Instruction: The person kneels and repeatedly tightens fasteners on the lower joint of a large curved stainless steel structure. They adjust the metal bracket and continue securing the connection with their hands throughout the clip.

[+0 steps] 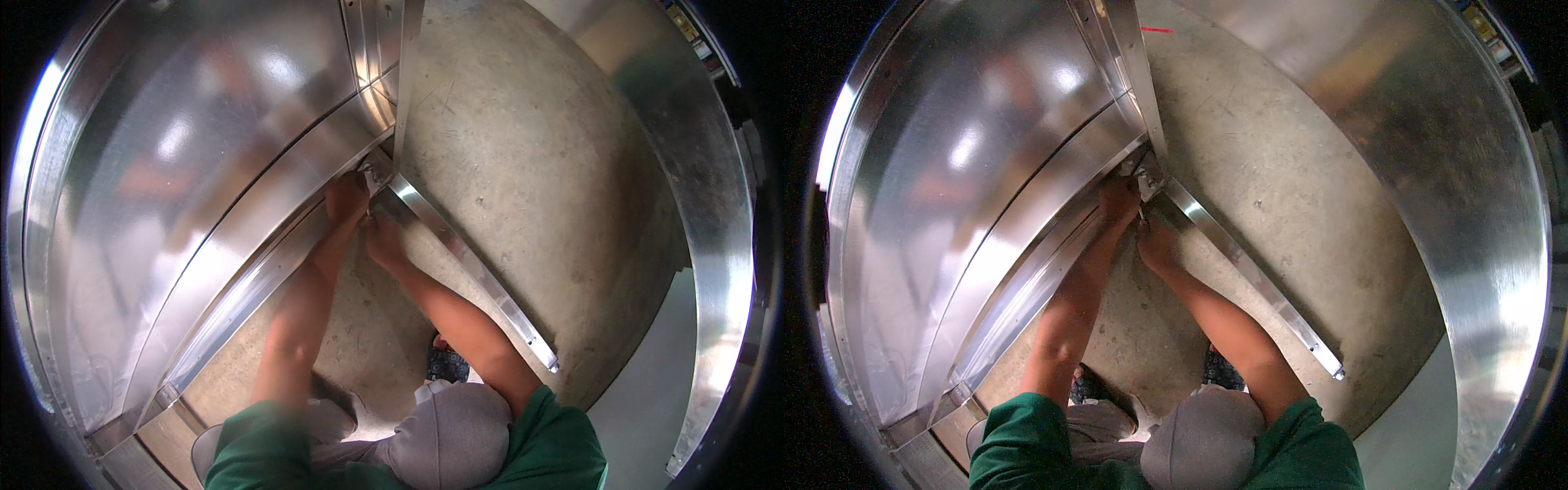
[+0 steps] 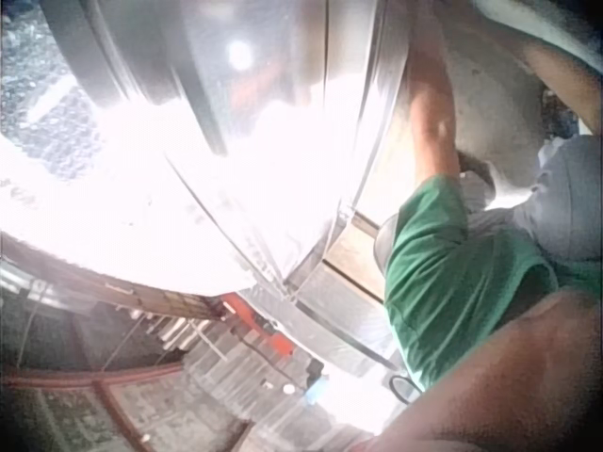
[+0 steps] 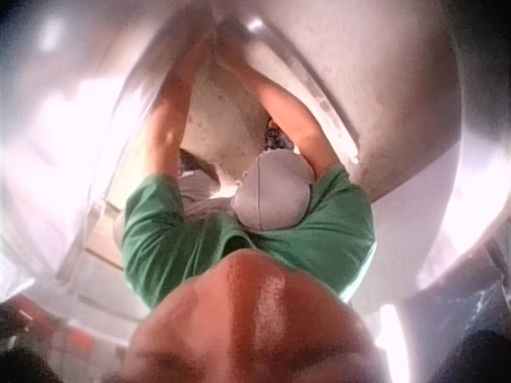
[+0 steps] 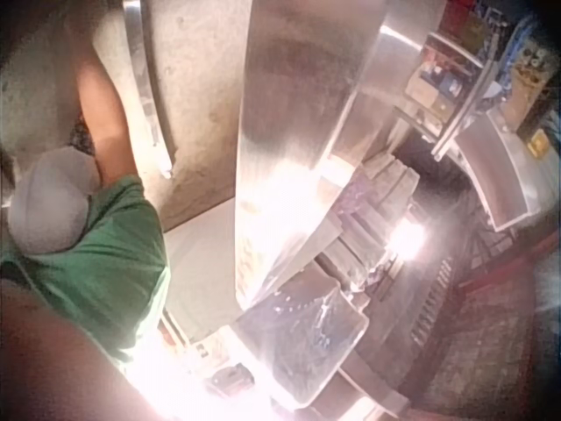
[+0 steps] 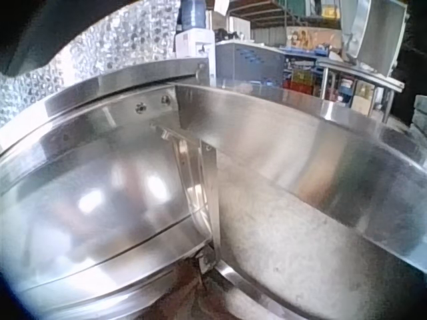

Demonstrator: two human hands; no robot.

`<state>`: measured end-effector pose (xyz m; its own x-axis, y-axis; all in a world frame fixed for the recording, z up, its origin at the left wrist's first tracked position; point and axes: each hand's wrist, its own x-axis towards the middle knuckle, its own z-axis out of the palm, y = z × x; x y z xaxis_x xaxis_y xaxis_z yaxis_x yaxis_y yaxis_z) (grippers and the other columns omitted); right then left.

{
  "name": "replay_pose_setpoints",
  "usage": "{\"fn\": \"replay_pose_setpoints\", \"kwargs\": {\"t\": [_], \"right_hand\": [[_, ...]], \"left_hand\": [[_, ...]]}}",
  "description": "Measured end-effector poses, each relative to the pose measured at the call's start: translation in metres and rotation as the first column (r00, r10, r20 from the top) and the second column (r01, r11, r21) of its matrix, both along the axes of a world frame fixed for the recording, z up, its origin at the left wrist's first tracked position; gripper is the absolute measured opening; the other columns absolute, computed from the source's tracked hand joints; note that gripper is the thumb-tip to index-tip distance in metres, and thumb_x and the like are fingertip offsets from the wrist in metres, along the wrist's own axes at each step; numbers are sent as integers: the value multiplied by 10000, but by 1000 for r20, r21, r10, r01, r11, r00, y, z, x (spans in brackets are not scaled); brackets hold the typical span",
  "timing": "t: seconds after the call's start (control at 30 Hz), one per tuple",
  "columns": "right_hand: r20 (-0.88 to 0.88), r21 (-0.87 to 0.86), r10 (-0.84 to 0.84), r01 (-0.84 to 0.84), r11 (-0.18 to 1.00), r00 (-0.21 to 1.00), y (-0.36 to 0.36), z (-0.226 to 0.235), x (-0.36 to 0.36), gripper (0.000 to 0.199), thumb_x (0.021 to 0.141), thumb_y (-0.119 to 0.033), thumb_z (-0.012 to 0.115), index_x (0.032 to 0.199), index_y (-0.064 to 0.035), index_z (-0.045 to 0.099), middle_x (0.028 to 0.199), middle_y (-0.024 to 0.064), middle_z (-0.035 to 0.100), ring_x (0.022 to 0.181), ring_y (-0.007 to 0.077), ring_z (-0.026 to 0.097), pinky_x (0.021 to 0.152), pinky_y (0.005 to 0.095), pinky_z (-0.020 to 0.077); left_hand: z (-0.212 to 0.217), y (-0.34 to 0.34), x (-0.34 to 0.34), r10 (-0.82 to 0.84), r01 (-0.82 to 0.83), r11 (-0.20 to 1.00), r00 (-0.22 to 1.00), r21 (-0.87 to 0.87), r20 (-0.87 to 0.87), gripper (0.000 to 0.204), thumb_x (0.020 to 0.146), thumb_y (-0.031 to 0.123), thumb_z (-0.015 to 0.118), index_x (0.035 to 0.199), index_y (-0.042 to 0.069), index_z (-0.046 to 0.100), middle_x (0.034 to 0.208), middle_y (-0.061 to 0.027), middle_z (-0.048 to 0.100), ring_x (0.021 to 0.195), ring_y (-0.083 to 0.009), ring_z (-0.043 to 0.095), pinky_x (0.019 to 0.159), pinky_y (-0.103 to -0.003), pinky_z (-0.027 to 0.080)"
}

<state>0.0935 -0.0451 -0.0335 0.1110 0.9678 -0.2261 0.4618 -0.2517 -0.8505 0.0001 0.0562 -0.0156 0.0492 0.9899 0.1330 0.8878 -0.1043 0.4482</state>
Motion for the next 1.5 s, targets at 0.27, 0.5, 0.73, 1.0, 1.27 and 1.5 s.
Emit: {"fn": "replay_pose_setpoints", "kwargs": {"t": [0.27,0.5,0.73,1.0,1.27,1.5], "right_hand": [[92,68,-59,53,996,994,0,44,38,302,993,-217,509,1060,37,659,978,295,675,944,479,650,812,526,489],[258,424,-130,9,906,957,62,88,73,193,927,-163,656,1010,8,692,926,224,700,835,399,689,731,460,532],[212,434,-149,44,900,966,46,87,74,167,927,-149,672,1012,-5,685,898,191,714,827,345,709,741,416,552],[25,356,-83,68,932,996,52,76,76,151,955,-111,633,1037,15,646,852,176,713,747,238,735,676,357,560],[-315,172,-50,109,979,948,58,71,85,147,969,-101,632,998,42,619,803,125,693,724,186,727,632,307,567],[295,257,-109,31,966,949,47,77,81,195,978,-182,624,984,13,621,821,199,711,754,324,737,637,417,553]], "left_hand": [[-6,20,-6,-329,282,942,888,-183,-323,293,964,234,539,838,21,695,804,-171,711,735,-311,706,673,-452,568],[5,18,11,643,117,735,192,-668,741,238,998,180,469,819,66,575,677,-89,613,523,-159,605,363,-244,413],[4,14,5,611,195,746,181,-637,771,241,1028,253,470,927,69,587,674,-44,619,490,-124,518,390,-258,394],[-7,21,1,741,233,667,-109,-708,663,196,1021,240,508,916,101,600,684,-7,589,509,-102,498,393,-245,372],[-9,23,14,734,146,677,-52,-722,677,148,1029,229,494,1002,121,591,767,-5,575,567,-78,494,406,-210,324],[3,10,27,599,-70,791,289,-608,747,206,1041,231,471,1132,78,574,933,-64,646,674,-114,624,397,-229,370]]}}
